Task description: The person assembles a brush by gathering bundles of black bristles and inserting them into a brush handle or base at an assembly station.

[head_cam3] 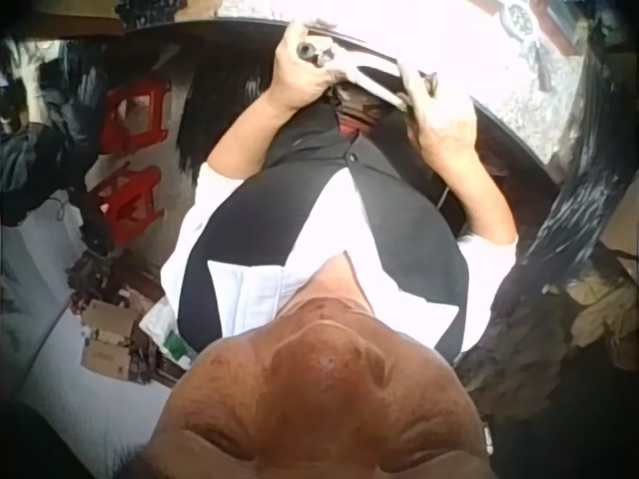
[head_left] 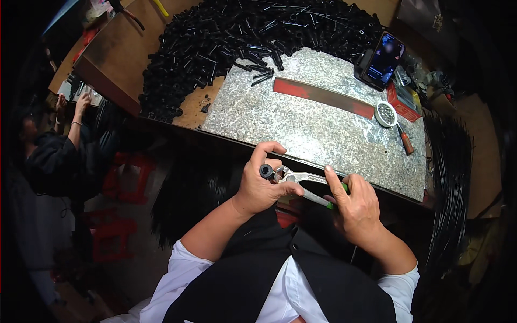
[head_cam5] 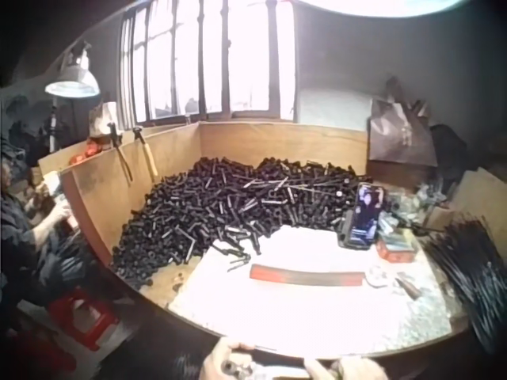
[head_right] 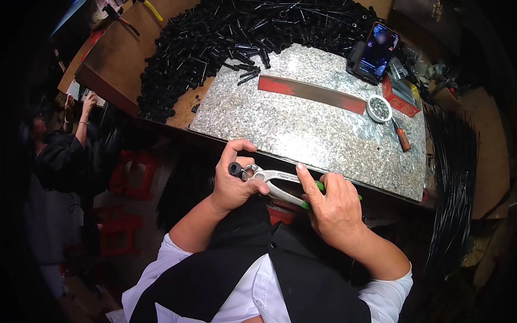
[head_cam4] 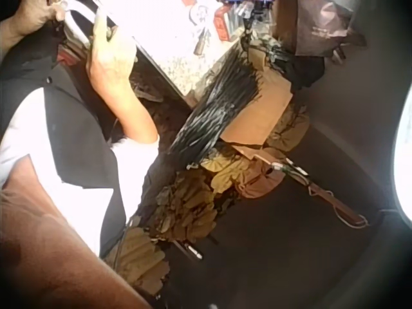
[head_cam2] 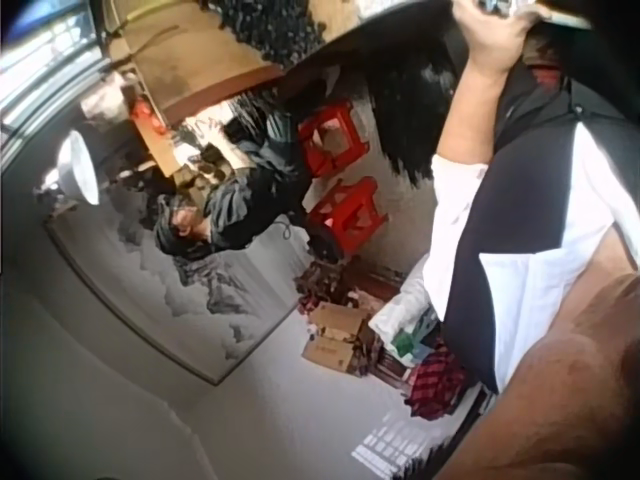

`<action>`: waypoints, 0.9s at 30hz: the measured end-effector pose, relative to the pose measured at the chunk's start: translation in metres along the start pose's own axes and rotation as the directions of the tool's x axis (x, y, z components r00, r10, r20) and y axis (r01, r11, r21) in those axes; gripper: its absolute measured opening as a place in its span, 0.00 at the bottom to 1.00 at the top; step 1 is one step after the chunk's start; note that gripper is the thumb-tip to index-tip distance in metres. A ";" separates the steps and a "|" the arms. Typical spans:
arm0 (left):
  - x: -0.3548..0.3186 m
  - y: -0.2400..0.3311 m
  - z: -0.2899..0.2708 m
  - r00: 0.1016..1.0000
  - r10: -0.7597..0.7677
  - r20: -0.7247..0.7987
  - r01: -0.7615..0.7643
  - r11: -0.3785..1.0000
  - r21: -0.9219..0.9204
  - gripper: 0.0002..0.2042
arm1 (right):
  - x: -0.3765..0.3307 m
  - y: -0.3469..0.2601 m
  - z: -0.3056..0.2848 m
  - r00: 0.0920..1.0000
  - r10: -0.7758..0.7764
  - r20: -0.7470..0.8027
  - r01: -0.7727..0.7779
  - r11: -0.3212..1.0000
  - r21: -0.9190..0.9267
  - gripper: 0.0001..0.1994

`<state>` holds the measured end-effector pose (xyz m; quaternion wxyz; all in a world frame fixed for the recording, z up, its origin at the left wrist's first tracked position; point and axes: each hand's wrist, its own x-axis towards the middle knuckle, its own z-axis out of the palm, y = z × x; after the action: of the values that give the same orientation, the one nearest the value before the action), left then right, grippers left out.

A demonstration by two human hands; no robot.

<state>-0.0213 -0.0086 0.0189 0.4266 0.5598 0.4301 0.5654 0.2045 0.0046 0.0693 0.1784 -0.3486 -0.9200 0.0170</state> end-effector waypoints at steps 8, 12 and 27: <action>0.000 0.001 0.005 0.999 -0.039 -0.032 0.038 0.999 -0.039 0.39 | 0.000 0.004 -0.005 0.999 -0.040 0.004 0.040 0.995 -0.090 0.31; -0.002 -0.002 0.006 0.999 -0.040 -0.015 0.038 0.997 -0.070 0.39 | 0.000 0.005 -0.008 0.998 -0.059 0.017 0.060 0.988 -0.142 0.32; 0.004 -0.011 0.008 0.997 0.068 0.031 -0.070 0.994 0.085 0.34 | -0.003 0.006 -0.028 0.971 0.002 0.237 -0.018 0.998 0.065 0.38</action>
<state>-0.0129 -0.0019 0.0094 0.3885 0.6000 0.4283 0.5528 0.2194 0.0046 0.0933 0.0786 -0.3425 -0.9319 0.0901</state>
